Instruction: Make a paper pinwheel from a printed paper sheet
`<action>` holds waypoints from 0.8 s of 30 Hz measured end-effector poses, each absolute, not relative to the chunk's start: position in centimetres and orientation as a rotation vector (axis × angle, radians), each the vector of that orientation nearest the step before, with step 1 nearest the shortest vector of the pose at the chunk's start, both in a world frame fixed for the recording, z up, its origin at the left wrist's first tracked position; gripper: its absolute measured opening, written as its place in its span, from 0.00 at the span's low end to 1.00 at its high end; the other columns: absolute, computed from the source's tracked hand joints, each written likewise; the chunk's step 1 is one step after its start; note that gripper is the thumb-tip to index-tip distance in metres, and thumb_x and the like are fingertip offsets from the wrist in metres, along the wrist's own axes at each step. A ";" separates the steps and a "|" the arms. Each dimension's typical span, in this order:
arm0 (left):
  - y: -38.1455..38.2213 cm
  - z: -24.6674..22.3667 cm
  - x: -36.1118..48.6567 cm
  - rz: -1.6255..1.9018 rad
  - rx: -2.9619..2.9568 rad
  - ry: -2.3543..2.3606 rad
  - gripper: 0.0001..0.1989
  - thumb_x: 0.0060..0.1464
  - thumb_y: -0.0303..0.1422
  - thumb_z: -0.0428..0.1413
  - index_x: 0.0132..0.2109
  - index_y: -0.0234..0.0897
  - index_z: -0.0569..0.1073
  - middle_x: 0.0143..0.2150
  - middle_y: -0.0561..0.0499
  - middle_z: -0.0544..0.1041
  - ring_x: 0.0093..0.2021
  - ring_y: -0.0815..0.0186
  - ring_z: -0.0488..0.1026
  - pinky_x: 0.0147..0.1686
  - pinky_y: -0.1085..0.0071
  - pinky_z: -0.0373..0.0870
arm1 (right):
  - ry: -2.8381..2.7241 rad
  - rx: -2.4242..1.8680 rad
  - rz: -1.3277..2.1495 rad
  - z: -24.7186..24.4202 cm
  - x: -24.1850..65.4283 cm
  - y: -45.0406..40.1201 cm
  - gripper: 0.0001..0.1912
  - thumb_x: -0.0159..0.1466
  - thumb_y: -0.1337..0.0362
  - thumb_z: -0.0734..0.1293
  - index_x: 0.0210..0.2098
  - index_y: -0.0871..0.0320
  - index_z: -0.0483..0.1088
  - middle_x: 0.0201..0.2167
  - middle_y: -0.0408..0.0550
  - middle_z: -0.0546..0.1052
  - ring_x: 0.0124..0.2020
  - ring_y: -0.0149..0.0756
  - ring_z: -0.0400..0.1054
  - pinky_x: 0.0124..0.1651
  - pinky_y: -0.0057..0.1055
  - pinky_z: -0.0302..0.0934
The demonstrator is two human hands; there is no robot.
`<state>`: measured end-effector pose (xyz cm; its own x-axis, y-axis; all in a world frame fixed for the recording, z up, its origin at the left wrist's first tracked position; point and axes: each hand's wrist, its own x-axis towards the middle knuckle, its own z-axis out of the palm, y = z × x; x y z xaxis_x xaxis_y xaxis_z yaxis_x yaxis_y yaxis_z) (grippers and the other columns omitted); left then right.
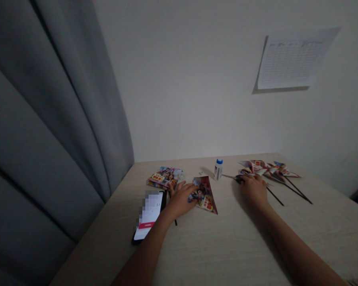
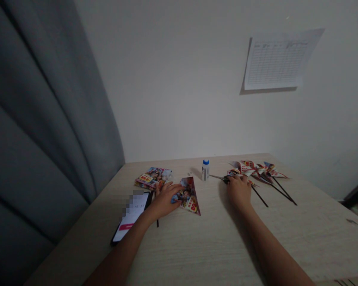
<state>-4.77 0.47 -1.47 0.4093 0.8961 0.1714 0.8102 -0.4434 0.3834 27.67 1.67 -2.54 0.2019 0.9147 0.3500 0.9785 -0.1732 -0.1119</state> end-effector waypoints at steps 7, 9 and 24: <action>0.1 -1.6 -3.8 0.579 2.456 1.451 0.24 0.58 0.43 0.59 0.62 0.58 0.68 0.65 0.54 0.69 0.68 0.48 0.53 0.64 0.33 0.21 | -1.807 -2.252 -0.245 -1.8 27.5 1.4 0.20 0.68 0.64 0.56 0.47 0.56 0.78 0.49 0.60 0.77 0.56 0.59 0.62 0.53 0.50 0.55; 0.0 -1.8 -3.6 0.568 2.468 1.425 0.25 0.59 0.45 0.58 0.63 0.59 0.67 0.65 0.54 0.68 0.69 0.47 0.53 0.64 0.32 0.23 | -1.800 -2.258 -0.236 -1.4 27.4 1.2 0.18 0.68 0.62 0.58 0.44 0.56 0.79 0.47 0.61 0.78 0.54 0.58 0.63 0.52 0.49 0.55; -0.7 -2.2 -2.9 0.426 2.539 1.501 0.23 0.59 0.49 0.55 0.62 0.67 0.67 0.65 0.51 0.65 0.69 0.46 0.50 0.63 0.29 0.28 | -1.921 -2.304 -0.073 -0.3 26.7 0.7 0.20 0.59 0.56 0.66 0.48 0.54 0.78 0.46 0.60 0.79 0.58 0.59 0.62 0.56 0.53 0.52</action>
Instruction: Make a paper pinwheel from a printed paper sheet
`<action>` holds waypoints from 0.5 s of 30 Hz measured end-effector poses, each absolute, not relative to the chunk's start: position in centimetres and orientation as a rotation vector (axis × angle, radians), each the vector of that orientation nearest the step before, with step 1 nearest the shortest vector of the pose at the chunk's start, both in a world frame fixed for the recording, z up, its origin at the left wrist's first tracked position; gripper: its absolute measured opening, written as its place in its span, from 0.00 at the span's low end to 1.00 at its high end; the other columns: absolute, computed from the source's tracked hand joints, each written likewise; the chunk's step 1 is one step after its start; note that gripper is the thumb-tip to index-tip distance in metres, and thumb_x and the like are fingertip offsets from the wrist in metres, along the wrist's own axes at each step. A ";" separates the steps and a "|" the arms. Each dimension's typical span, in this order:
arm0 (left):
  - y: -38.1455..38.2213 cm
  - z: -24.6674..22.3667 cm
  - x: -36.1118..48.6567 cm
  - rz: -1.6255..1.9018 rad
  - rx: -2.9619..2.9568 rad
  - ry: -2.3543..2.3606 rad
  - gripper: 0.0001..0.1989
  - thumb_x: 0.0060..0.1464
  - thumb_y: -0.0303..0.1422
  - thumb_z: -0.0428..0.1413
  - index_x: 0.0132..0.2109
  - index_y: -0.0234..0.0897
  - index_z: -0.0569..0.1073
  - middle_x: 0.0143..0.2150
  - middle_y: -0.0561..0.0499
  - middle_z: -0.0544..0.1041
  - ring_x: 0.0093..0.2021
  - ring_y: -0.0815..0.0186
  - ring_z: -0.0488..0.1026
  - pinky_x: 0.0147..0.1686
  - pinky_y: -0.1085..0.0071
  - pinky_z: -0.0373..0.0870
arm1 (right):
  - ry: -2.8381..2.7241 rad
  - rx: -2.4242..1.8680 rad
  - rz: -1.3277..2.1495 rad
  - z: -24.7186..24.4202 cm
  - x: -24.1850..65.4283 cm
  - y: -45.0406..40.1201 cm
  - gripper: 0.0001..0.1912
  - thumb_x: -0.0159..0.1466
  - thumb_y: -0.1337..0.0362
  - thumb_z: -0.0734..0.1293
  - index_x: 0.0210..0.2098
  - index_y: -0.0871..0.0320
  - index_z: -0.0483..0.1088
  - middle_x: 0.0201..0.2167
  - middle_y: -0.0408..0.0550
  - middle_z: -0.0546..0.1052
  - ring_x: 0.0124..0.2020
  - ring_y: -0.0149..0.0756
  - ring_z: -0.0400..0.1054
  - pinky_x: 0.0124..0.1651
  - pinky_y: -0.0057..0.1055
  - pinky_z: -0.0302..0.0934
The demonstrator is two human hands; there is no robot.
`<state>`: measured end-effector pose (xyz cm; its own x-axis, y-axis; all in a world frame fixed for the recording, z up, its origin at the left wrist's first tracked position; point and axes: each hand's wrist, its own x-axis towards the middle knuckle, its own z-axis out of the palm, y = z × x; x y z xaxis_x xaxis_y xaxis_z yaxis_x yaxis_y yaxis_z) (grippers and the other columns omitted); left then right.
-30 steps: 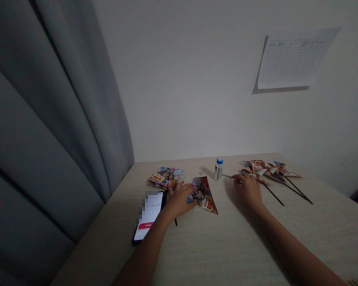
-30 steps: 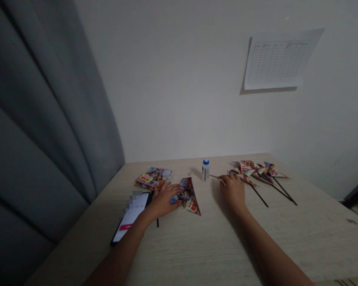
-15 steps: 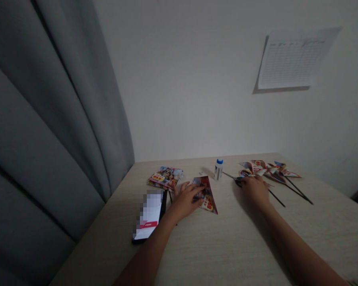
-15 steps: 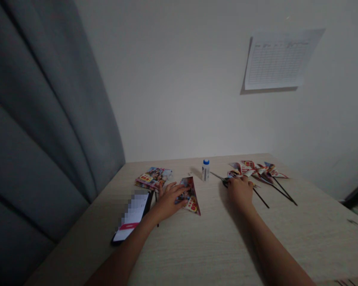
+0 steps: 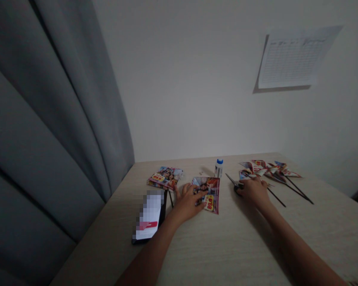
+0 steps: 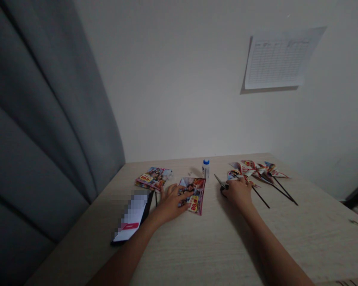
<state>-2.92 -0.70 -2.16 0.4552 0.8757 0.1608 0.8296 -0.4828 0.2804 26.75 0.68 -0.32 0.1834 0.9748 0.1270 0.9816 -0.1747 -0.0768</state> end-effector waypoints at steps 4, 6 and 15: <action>-0.8 -2.1 -2.8 0.414 2.534 1.537 0.23 0.59 0.49 0.54 0.61 0.67 0.67 0.66 0.49 0.64 0.70 0.46 0.49 0.62 0.28 0.27 | -1.994 -2.246 0.031 -0.1 26.5 0.6 0.16 0.57 0.54 0.66 0.38 0.52 0.82 0.40 0.58 0.81 0.57 0.60 0.62 0.55 0.55 0.52; -0.8 -2.1 -2.8 0.408 2.525 1.559 0.23 0.58 0.48 0.55 0.61 0.66 0.68 0.68 0.49 0.61 0.70 0.46 0.48 0.62 0.29 0.27 | -1.989 -2.221 0.068 -0.1 26.7 0.7 0.16 0.55 0.55 0.67 0.40 0.50 0.82 0.39 0.56 0.81 0.57 0.59 0.63 0.55 0.55 0.53; -0.8 -1.6 -3.1 0.389 2.513 1.593 0.23 0.57 0.46 0.57 0.60 0.67 0.69 0.73 0.52 0.54 0.72 0.42 0.44 0.60 0.28 0.21 | -1.955 -2.023 0.490 0.1 29.6 1.3 0.20 0.50 0.63 0.70 0.43 0.49 0.81 0.37 0.47 0.83 0.40 0.45 0.75 0.42 0.34 0.64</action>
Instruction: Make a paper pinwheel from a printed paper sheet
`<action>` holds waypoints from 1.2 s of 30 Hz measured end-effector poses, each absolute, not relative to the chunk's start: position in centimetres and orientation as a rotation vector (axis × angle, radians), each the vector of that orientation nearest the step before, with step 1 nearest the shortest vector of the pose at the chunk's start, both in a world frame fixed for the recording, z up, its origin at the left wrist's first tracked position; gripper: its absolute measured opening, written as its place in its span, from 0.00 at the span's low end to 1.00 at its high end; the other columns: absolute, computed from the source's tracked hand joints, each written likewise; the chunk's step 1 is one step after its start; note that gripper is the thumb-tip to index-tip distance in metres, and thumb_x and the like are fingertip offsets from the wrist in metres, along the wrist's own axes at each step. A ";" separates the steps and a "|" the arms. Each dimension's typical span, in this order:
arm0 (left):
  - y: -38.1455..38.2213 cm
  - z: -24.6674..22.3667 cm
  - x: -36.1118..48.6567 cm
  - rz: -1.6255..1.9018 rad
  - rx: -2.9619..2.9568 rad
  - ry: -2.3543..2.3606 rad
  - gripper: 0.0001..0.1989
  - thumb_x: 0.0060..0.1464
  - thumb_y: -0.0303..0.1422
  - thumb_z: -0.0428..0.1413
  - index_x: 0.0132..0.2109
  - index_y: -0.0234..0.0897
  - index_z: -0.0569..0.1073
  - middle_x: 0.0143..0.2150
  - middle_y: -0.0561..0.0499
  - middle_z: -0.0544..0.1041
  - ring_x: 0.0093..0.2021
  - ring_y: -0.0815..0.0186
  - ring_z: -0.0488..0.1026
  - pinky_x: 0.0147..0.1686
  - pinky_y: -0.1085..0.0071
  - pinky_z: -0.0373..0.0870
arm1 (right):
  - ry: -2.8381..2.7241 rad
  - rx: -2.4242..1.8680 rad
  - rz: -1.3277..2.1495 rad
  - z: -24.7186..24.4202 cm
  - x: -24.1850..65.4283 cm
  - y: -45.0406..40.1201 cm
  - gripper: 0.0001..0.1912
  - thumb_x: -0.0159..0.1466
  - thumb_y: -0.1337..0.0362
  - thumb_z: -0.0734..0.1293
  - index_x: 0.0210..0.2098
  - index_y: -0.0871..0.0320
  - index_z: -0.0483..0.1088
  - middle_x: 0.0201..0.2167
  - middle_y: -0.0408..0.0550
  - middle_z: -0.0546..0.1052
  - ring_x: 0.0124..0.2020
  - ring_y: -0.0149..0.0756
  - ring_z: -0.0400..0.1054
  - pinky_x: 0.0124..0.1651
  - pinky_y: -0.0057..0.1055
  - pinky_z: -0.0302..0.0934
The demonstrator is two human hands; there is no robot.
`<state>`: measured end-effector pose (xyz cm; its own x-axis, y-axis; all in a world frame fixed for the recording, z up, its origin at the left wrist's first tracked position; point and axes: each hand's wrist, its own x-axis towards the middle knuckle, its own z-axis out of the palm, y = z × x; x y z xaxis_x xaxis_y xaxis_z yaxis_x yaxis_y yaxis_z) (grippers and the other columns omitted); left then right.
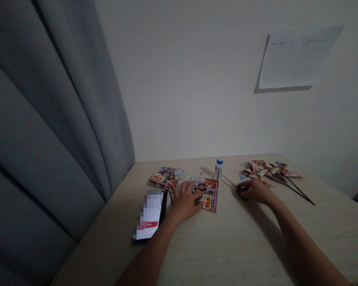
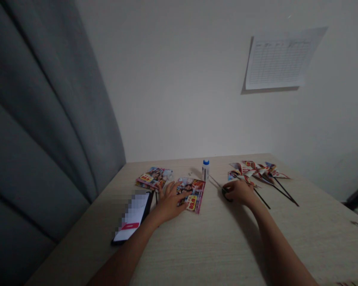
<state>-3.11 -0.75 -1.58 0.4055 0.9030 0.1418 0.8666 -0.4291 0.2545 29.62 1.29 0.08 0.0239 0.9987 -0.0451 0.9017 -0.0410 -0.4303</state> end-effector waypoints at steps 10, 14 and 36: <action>-0.4 -2.0 -3.3 0.406 2.498 1.621 0.22 0.57 0.48 0.57 0.59 0.68 0.70 0.73 0.53 0.52 0.72 0.42 0.44 0.61 0.29 0.20 | -1.983 -1.870 0.748 0.0 30.4 1.2 0.22 0.51 0.68 0.66 0.45 0.53 0.80 0.35 0.46 0.83 0.31 0.38 0.76 0.31 0.26 0.63; -0.3 -2.3 -3.2 0.422 2.511 1.621 0.22 0.58 0.49 0.56 0.59 0.68 0.69 0.73 0.52 0.53 0.72 0.43 0.43 0.60 0.30 0.18 | -2.015 -1.760 0.643 0.3 28.3 1.1 0.22 0.54 0.66 0.67 0.48 0.52 0.79 0.37 0.45 0.83 0.39 0.41 0.77 0.42 0.31 0.65; -0.7 -1.6 -2.5 0.431 2.493 1.604 0.22 0.58 0.48 0.56 0.60 0.66 0.70 0.73 0.51 0.54 0.72 0.42 0.44 0.61 0.28 0.22 | -1.830 -1.753 0.413 -2.6 21.4 1.4 0.20 0.60 0.60 0.68 0.51 0.52 0.77 0.39 0.50 0.81 0.44 0.44 0.75 0.51 0.38 0.60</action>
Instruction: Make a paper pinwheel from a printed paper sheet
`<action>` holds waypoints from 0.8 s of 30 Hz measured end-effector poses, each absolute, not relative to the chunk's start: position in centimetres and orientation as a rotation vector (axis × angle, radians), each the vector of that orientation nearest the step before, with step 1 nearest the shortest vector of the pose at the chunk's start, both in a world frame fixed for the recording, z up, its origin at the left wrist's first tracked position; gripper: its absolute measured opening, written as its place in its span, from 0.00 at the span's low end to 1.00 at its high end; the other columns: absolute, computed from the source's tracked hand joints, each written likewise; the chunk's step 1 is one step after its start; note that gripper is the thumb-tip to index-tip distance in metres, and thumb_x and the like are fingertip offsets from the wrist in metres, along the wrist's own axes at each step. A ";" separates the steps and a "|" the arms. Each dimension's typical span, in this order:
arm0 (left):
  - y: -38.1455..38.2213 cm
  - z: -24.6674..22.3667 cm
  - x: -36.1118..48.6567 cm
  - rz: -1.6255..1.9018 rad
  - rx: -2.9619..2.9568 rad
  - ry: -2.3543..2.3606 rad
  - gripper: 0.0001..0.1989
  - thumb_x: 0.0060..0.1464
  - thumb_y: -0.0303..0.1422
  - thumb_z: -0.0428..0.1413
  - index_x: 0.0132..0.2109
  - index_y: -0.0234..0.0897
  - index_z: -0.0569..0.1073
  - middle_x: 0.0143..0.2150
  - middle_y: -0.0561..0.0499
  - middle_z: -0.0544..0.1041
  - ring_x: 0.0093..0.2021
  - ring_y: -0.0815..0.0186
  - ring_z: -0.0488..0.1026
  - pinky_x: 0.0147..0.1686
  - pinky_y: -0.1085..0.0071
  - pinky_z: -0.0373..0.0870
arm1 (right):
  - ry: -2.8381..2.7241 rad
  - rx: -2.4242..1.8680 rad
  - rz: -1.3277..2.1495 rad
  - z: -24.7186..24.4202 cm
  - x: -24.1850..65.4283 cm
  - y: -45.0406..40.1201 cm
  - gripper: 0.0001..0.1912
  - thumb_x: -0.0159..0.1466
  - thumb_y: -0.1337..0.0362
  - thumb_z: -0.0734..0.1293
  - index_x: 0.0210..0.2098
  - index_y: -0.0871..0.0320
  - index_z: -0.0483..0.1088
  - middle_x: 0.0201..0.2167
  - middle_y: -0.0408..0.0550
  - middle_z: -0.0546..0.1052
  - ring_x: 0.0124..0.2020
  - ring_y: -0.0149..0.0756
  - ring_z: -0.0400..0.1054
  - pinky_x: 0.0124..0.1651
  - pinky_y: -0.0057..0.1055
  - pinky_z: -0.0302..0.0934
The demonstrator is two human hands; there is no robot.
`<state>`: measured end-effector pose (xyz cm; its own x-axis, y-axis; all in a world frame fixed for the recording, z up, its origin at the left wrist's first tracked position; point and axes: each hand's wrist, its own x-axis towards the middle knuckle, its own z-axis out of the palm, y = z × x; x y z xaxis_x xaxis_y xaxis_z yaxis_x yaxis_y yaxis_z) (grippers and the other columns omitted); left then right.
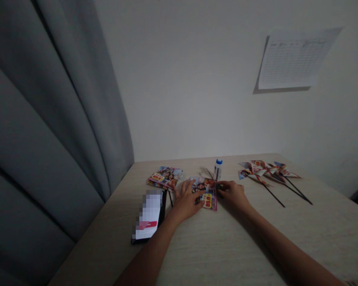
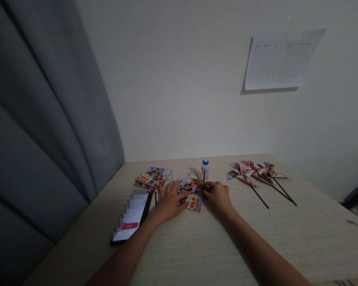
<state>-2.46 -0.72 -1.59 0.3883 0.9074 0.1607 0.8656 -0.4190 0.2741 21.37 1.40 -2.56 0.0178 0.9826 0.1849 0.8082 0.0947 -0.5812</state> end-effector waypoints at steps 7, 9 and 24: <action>-0.5 -2.3 -2.7 0.461 2.526 1.566 0.23 0.58 0.49 0.55 0.61 0.68 0.67 0.73 0.51 0.54 0.72 0.42 0.44 0.60 0.27 0.24 | -1.858 -1.706 0.425 -2.3 20.6 0.9 0.22 0.58 0.62 0.68 0.52 0.50 0.77 0.40 0.49 0.81 0.46 0.45 0.73 0.53 0.40 0.60; -0.3 -2.3 -2.7 0.467 2.519 1.585 0.23 0.57 0.49 0.57 0.60 0.68 0.68 0.73 0.52 0.54 0.72 0.41 0.44 0.60 0.27 0.22 | -1.835 -1.701 0.449 -2.4 20.4 0.8 0.22 0.57 0.63 0.69 0.51 0.50 0.77 0.40 0.49 0.81 0.45 0.45 0.73 0.52 0.40 0.60; -0.9 0.3 -2.7 0.835 2.304 1.969 0.11 0.52 0.39 0.64 0.43 0.43 0.79 0.53 0.45 0.73 0.59 0.49 0.62 0.62 0.42 0.50 | -1.509 -1.660 0.479 -4.1 19.9 1.8 0.22 0.56 0.60 0.68 0.50 0.53 0.78 0.37 0.48 0.81 0.40 0.42 0.75 0.46 0.35 0.65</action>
